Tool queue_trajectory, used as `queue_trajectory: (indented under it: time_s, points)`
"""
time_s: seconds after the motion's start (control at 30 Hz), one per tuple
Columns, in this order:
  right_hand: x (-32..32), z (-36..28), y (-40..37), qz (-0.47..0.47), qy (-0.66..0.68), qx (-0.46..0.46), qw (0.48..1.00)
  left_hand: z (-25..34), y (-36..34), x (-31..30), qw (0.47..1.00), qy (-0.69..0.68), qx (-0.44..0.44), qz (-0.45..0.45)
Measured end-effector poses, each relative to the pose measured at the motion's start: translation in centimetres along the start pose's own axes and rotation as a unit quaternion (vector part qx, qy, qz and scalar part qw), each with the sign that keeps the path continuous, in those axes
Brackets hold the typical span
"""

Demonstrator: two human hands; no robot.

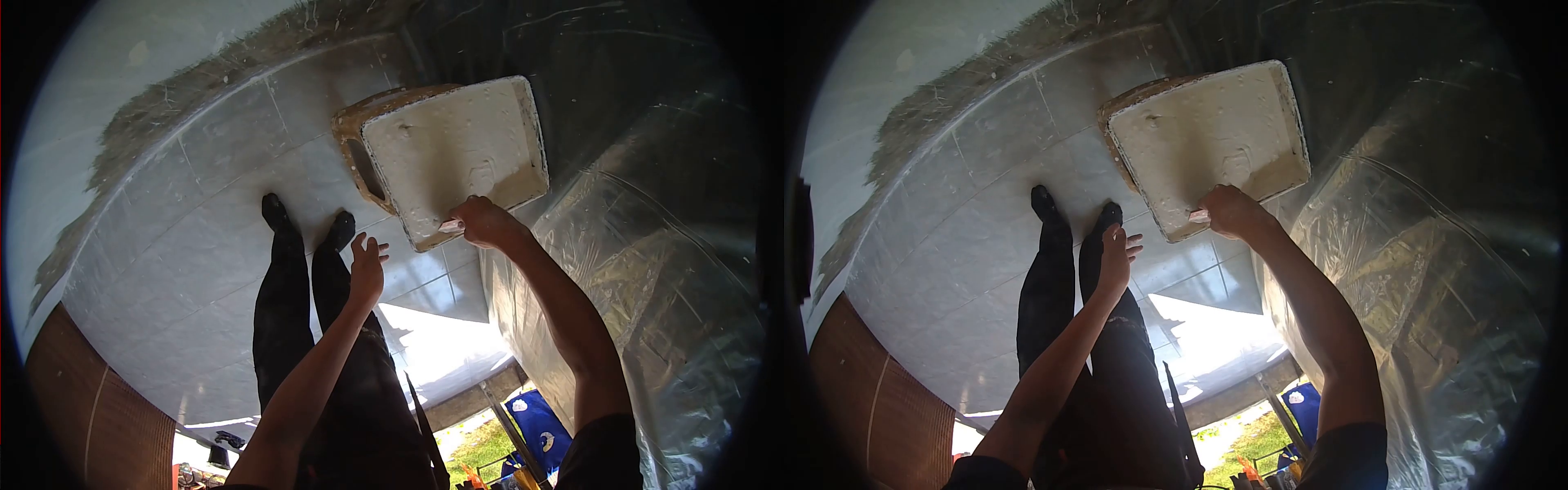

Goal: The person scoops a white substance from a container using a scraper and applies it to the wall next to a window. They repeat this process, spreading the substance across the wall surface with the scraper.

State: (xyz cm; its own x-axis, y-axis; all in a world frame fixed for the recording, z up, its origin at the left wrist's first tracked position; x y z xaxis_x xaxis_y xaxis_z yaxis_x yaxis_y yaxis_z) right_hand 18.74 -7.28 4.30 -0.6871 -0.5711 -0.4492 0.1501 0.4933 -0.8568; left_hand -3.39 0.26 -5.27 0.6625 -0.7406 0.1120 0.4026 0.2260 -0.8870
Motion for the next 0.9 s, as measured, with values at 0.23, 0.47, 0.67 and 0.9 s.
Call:
queue_trajectory:
  time_s: [0.23, 0.47, 0.67, 0.9]
  points:
    - [0.3, -0.3, 0.2, -0.025, 0.005, -0.016, 1.000, 0.3, 0.2, -1.0, 1.000, -0.001, 0.012, -0.001]
    - [0.7, 1.6, -1.6, -0.070, 0.051, 0.016, 0.996, 2.1, -0.9, -2.3, 0.999, -0.018, 0.029, 0.004]
    - [2.3, 3.4, -5.6, 0.052, 0.496, -0.060, 0.865, 5.3, -3.4, -4.4, 0.998, -0.026, 0.061, -0.006]
    - [-0.2, -5.6, -12.1, 0.087, 0.821, -0.184, 0.533, 14.9, -10.6, -6.8, 0.989, -0.095, 0.095, -0.057]
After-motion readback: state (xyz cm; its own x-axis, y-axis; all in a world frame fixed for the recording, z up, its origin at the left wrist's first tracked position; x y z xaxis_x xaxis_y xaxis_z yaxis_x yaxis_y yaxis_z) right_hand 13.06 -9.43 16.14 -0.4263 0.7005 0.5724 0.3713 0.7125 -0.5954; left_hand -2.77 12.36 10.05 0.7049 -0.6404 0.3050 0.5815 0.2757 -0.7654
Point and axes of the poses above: each hand's wrist, its own y-axis towards the middle knuckle, its own x-axis out of the palm, z = x × y, the point moved 7 cm from there along y, towards the middle knuckle, and after that the axes turned 2 degrees about -x, right-handed, at the moved point
